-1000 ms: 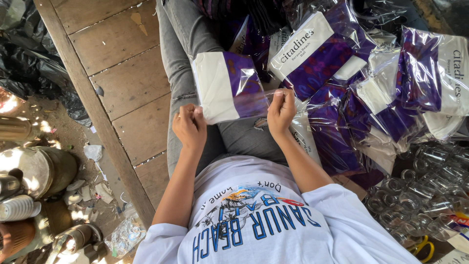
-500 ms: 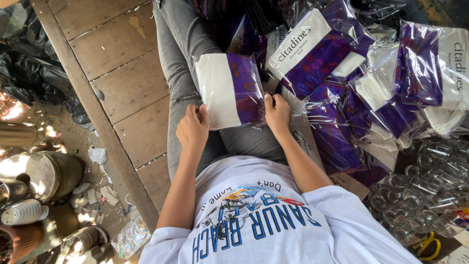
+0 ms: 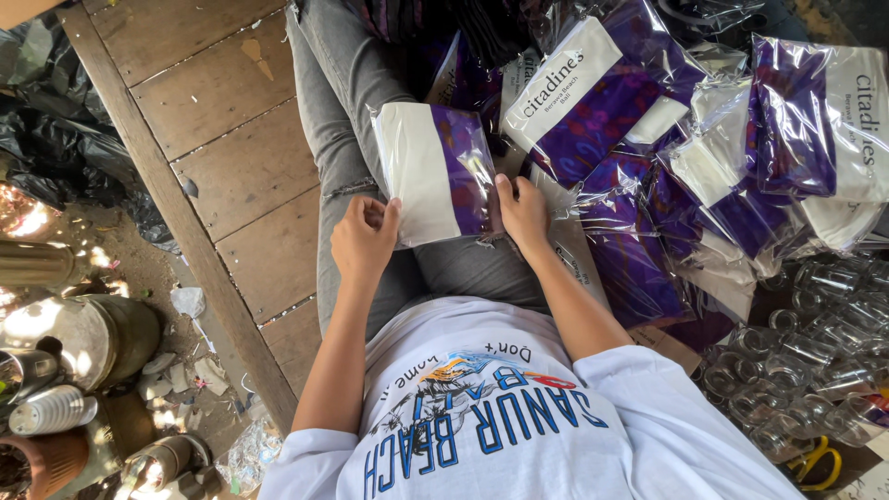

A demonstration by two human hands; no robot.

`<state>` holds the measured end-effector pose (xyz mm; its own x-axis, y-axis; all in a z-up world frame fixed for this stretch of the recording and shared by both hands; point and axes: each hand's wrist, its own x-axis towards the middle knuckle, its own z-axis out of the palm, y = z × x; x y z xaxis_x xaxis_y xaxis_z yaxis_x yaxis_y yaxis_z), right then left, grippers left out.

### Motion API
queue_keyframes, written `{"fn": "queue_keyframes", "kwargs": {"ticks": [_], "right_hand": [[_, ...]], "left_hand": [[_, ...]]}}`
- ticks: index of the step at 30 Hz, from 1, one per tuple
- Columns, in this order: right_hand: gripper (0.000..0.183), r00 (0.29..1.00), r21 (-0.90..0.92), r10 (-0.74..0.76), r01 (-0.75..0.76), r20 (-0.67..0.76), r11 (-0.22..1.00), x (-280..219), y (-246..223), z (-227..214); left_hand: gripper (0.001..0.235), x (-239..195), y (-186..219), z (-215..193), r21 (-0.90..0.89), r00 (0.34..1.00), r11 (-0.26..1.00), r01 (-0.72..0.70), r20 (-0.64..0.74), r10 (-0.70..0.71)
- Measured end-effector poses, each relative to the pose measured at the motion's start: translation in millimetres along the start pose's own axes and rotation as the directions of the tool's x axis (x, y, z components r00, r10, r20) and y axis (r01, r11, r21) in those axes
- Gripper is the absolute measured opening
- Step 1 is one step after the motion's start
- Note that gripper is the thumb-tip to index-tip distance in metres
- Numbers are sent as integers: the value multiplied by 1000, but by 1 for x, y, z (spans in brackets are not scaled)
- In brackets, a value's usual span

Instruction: The person sits on the floor and repeatedly places white folded items into clear plastic bags with purple branding. They seal the bags by hand and stack them on their lap.

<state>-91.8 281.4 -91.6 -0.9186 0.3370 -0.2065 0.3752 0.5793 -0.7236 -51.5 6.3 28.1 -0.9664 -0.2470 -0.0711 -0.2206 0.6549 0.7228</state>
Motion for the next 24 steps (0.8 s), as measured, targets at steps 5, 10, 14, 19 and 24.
{"fn": "queue_keyframes", "kwargs": {"ticks": [5, 10, 14, 19, 24], "right_hand": [[49, 1000, 16, 0, 0, 8, 1000, 0, -1, -1], [44, 1000, 53, -15, 15, -12, 998, -8, -9, -5], [39, 998, 94, -34, 38, -43, 995, -19, -23, -13], [38, 997, 119, -36, 44, -66, 992, -17, -19, -12], [39, 999, 157, -27, 32, -31, 987, -13, -11, -7]], "left_hand": [[33, 24, -4, 12, -234, 995, 972, -5, 99, 29], [32, 34, 15, 0, -340, 973, 940, 39, 228, 42], [29, 46, 6, 9, -432, 970, 901, 44, 235, 66], [26, 64, -31, 38, -464, 981, 886, 14, 176, 76], [32, 63, -35, 41, -488, 984, 873, 11, 158, 76]]}}
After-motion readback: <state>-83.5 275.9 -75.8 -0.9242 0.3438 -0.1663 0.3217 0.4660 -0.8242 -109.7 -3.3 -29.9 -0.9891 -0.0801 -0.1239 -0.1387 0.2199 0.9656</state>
